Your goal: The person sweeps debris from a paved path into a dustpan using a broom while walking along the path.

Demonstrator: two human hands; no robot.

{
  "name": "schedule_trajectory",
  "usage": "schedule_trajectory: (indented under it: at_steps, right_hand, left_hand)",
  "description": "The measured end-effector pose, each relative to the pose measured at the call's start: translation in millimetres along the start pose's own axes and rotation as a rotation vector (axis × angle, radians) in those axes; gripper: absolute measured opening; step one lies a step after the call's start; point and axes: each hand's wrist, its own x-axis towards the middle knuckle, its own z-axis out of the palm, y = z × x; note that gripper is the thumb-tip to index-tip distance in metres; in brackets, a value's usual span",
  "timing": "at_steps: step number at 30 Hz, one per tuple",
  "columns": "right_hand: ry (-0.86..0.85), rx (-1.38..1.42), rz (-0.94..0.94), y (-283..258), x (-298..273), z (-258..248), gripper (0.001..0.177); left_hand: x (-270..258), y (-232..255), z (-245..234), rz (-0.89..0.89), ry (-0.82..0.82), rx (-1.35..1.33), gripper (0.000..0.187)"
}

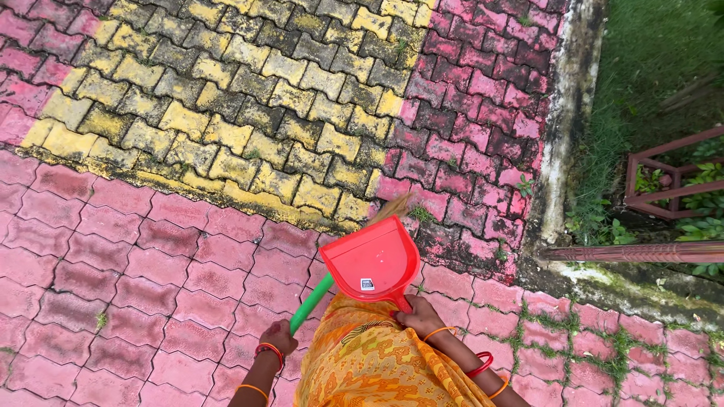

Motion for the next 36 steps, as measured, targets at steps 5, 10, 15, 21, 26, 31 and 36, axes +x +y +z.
schedule_trajectory:
  at_steps: [5,10,15,21,26,31,36]
  right_hand:
    - [0.026,0.061,-0.032,-10,-2,-8,0.039]
    - [0.069,-0.038,0.051,-23,23,-27,0.039]
    - [0.031,-0.078,0.013,-39,72,-68,0.037]
    - [0.012,-0.106,-0.175,-98,104,-122,0.035]
    - [-0.074,-0.089,-0.159,-123,119,-151,0.043]
    - [-0.181,-0.076,-0.285,-114,138,-171,0.048]
    - [-0.053,-0.112,-0.201,-89,152,-191,0.043]
  left_hand:
    - [32,-40,-3,-0.284,0.187,-0.019,0.039]
    - [100,-50,-33,-0.571,0.165,-0.312,0.036]
    - [159,-2,-52,-0.739,0.092,-0.586,0.033]
    - [170,108,-23,-0.370,-0.038,-0.159,0.038]
    - [183,149,-19,-0.439,-0.025,-0.820,0.044]
    - [207,137,-44,-0.105,0.053,-0.110,0.048]
    - [223,109,-87,-0.313,0.140,0.046,0.045]
